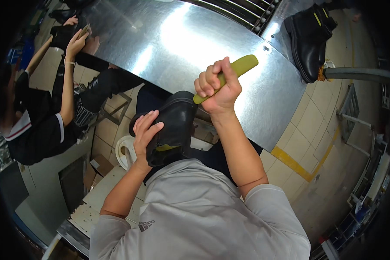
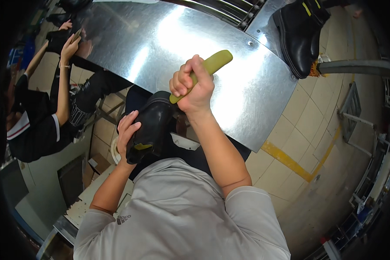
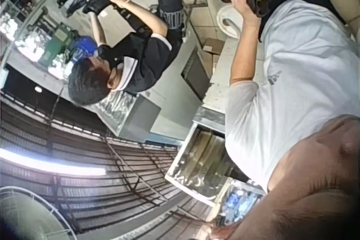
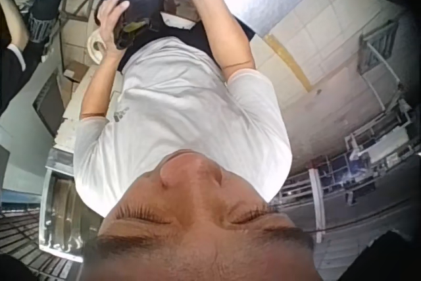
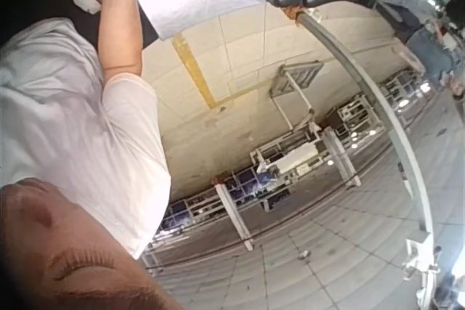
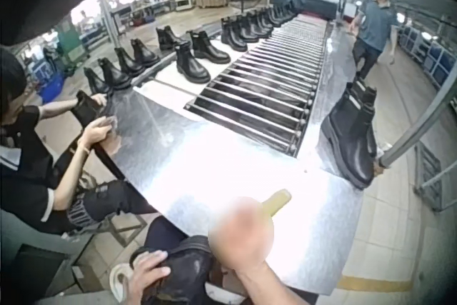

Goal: The person uses a yellow-handled tool to rub and polish the surface of black boots on a metal table. They handle the boots one at a time, rotating them to cover different areas, and place finished boots onto a roller conveyor belt.

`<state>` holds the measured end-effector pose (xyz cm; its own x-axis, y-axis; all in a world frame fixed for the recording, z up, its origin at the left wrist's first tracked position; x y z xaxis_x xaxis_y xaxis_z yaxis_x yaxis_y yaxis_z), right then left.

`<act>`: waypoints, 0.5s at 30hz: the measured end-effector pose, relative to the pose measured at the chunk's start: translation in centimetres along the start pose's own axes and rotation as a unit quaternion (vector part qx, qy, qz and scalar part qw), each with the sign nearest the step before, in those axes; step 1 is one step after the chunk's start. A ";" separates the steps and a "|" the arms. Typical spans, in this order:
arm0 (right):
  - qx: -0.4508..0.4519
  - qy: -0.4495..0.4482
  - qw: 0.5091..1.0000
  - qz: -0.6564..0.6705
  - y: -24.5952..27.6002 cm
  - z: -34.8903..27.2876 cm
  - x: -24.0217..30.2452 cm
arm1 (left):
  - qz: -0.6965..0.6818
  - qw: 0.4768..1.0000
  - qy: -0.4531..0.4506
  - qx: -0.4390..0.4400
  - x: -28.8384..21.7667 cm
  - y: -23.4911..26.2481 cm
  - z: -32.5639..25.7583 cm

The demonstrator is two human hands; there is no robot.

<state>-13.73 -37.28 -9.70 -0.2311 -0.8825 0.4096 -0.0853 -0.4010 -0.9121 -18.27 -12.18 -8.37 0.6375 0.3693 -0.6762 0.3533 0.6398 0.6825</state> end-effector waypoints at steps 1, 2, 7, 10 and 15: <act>0.015 0.002 1.000 -0.003 0.1 0.1 -0.2 | 0.000 1.000 -0.001 0.003 -0.1 0.2 0.0; 0.011 -0.003 1.000 0.007 0.2 -0.2 -0.5 | 0.001 1.000 -0.001 0.005 -0.2 0.3 0.0; 0.040 0.009 0.999 -0.021 -0.7 -0.9 -1.6 | -0.017 1.000 0.007 0.015 0.8 0.9 -0.1; 0.037 0.031 0.989 -0.137 -0.7 -1.6 -2.9 | -0.033 0.998 0.035 0.029 0.8 1.6 0.0; 0.017 -0.059 0.981 -0.182 -2.2 1.2 -2.6 | -0.119 0.991 0.059 0.013 1.8 2.2 2.5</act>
<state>-11.80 -34.37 -8.72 -0.0772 -0.7003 0.7096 -0.1088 -0.7016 -0.7042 -14.64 -11.78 -7.37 0.4505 0.2866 -0.8455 0.5033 0.7007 0.5057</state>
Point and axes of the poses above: each hand's wrist, its own z-axis towards the middle knuckle, its own y-axis out of the back of the hand, x = y × z, the point moved 3 cm from there along z, towards the middle knuckle, and after that the axes turned 11 degrees about x, right-handed, at the moved point
